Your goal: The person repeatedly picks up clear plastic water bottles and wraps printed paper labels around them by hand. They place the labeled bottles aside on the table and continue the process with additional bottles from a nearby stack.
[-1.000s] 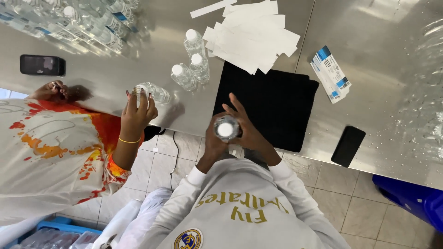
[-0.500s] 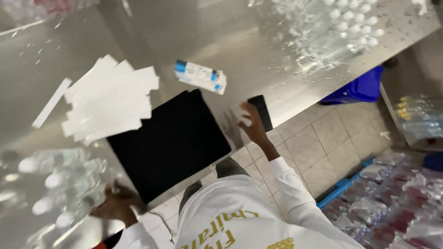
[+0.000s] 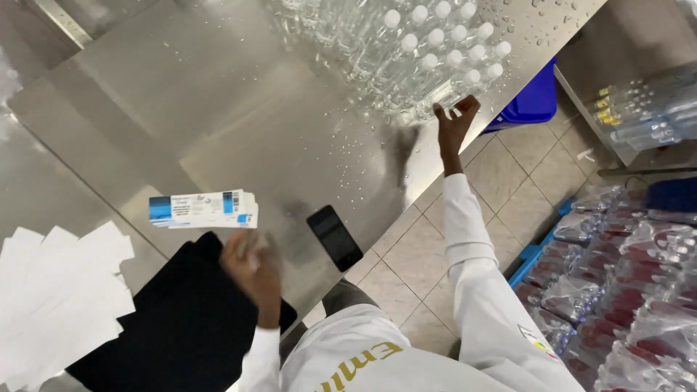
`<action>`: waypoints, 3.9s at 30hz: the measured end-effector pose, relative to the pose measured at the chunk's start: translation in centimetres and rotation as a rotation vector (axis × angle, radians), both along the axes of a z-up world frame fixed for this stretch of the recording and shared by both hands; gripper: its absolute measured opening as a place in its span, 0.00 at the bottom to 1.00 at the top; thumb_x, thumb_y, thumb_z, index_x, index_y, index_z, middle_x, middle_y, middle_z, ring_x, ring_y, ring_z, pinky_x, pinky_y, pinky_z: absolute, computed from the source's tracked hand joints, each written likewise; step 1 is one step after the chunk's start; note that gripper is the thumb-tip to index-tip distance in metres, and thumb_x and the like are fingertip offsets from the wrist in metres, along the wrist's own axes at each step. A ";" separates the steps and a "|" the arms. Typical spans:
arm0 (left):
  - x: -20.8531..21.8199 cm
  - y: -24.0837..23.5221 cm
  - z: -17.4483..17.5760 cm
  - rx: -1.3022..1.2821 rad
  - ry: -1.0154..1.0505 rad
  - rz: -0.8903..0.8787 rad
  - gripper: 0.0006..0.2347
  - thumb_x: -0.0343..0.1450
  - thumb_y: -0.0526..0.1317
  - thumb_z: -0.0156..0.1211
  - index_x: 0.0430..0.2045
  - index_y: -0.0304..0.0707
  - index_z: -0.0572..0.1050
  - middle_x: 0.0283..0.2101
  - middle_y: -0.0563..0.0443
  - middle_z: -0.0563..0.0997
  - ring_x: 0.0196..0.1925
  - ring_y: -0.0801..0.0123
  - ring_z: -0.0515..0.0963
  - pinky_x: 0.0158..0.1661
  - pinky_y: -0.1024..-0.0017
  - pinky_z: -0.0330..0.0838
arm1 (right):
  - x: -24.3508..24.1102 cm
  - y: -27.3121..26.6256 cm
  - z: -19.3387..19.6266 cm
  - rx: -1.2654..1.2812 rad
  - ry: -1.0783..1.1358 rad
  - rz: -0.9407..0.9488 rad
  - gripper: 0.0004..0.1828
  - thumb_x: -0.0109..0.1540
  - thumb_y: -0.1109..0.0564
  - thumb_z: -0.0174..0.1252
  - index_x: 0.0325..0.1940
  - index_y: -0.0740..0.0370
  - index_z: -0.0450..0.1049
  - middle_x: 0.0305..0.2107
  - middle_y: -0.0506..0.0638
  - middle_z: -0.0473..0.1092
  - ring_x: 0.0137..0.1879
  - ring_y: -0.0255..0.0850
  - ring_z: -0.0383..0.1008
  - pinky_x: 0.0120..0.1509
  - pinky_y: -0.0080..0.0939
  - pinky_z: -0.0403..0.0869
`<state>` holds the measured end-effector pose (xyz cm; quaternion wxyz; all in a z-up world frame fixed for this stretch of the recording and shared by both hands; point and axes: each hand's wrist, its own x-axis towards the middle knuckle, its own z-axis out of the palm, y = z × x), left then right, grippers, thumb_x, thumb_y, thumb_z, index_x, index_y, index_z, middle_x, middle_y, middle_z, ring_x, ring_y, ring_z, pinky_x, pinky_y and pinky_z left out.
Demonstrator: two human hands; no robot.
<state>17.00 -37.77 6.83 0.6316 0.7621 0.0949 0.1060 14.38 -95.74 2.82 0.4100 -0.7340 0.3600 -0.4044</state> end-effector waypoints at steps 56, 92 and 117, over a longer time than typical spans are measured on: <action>-6.0 28.0 0.0 0.099 0.858 0.012 0.34 0.65 0.59 0.81 0.61 0.44 0.75 0.47 0.46 0.87 0.39 0.62 0.90 0.42 0.60 0.84 | -1.7 61.1 7.5 0.571 1.013 1.196 0.70 0.57 0.23 0.73 0.84 0.71 0.51 0.76 0.75 0.55 0.81 0.68 0.57 0.79 0.71 0.65; -8.7 21.9 -0.8 0.536 0.182 0.081 0.31 0.76 0.39 0.65 0.78 0.51 0.63 0.83 0.38 0.45 0.82 0.36 0.47 0.74 0.34 0.55 | 10.0 49.0 -2.0 -1.075 0.206 0.827 0.11 0.72 0.57 0.61 0.55 0.53 0.85 0.52 0.47 0.83 0.65 0.44 0.81 0.75 0.53 0.70; -7.8 18.9 7.2 -0.578 0.274 -0.056 0.13 0.78 0.44 0.70 0.51 0.35 0.84 0.30 0.42 0.85 0.37 0.68 0.88 0.45 0.69 0.86 | -4.7 62.0 14.0 0.191 0.308 1.192 0.19 0.68 0.52 0.72 0.62 0.54 0.82 0.50 0.51 0.79 0.61 0.45 0.79 0.68 0.52 0.74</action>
